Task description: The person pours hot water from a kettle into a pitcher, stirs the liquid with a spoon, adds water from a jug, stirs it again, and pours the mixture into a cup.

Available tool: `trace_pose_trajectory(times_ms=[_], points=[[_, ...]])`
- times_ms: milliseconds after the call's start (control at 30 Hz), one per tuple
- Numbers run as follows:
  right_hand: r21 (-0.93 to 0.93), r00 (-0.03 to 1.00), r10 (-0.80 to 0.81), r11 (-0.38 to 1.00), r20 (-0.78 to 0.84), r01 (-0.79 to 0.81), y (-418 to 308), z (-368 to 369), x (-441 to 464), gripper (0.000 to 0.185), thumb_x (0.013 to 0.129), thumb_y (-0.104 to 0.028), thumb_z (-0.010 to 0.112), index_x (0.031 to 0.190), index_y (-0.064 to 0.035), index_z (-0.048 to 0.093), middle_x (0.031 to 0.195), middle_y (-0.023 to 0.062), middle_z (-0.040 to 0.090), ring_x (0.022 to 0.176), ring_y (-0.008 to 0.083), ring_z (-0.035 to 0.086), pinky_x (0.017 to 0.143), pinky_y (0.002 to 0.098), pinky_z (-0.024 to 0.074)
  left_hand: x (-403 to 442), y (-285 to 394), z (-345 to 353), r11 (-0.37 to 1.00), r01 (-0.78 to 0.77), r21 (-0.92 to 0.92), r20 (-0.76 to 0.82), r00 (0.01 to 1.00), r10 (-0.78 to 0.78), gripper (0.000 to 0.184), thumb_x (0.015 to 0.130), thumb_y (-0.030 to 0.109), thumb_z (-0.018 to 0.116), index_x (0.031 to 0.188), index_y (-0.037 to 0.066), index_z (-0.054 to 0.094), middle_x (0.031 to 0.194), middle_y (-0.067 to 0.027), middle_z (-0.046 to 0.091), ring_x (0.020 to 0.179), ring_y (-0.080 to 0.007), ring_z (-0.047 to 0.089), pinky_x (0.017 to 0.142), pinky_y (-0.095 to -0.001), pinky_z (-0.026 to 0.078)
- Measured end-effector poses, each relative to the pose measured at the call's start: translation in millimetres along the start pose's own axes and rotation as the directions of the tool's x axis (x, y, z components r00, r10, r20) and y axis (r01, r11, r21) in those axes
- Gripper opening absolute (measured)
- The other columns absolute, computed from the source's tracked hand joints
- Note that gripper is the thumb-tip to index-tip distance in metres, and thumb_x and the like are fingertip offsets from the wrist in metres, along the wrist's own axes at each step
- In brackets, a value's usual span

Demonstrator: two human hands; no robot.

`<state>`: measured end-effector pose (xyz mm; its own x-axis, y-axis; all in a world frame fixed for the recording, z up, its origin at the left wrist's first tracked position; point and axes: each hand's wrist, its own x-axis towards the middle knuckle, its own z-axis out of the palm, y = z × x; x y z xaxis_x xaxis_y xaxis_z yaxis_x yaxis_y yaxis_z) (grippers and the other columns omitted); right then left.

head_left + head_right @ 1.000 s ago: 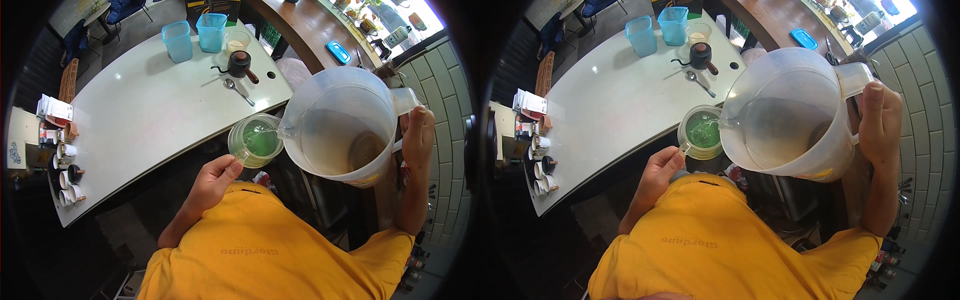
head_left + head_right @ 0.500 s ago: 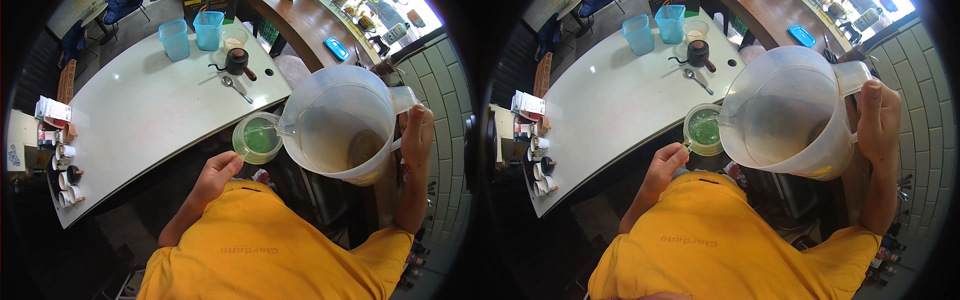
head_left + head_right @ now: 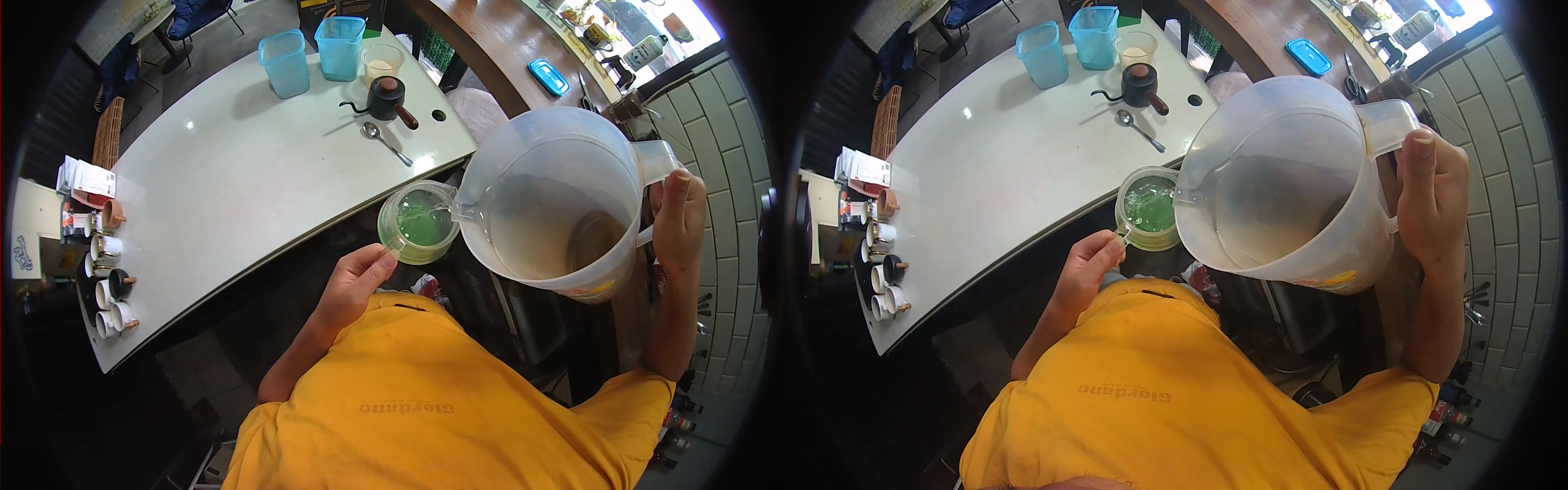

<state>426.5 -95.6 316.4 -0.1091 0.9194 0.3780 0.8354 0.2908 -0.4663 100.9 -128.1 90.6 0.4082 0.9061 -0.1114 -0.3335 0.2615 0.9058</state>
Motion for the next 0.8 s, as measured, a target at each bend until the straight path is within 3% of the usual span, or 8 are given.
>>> trace_pose_trajectory(times_ms=[800], points=[[0.014,0.999,0.03,0.999,-0.017,-0.03,0.8,-3.9,-12.9,0.056,0.101,-0.045,0.035,0.062,-0.0048,0.038,0.057,-0.0041,0.034,0.056,0.0049,0.028,0.05,0.0263,0.0205,-4.7,3.9,5.4,0.999,0.001,0.054,0.002,1.0,-0.001,0.022,0.097,0.019,0.053,0.084,0.002,0.058,0.072,0.0073,0.042,0.066,-0.0025,0.033,0.058,-0.0198,0.029]])
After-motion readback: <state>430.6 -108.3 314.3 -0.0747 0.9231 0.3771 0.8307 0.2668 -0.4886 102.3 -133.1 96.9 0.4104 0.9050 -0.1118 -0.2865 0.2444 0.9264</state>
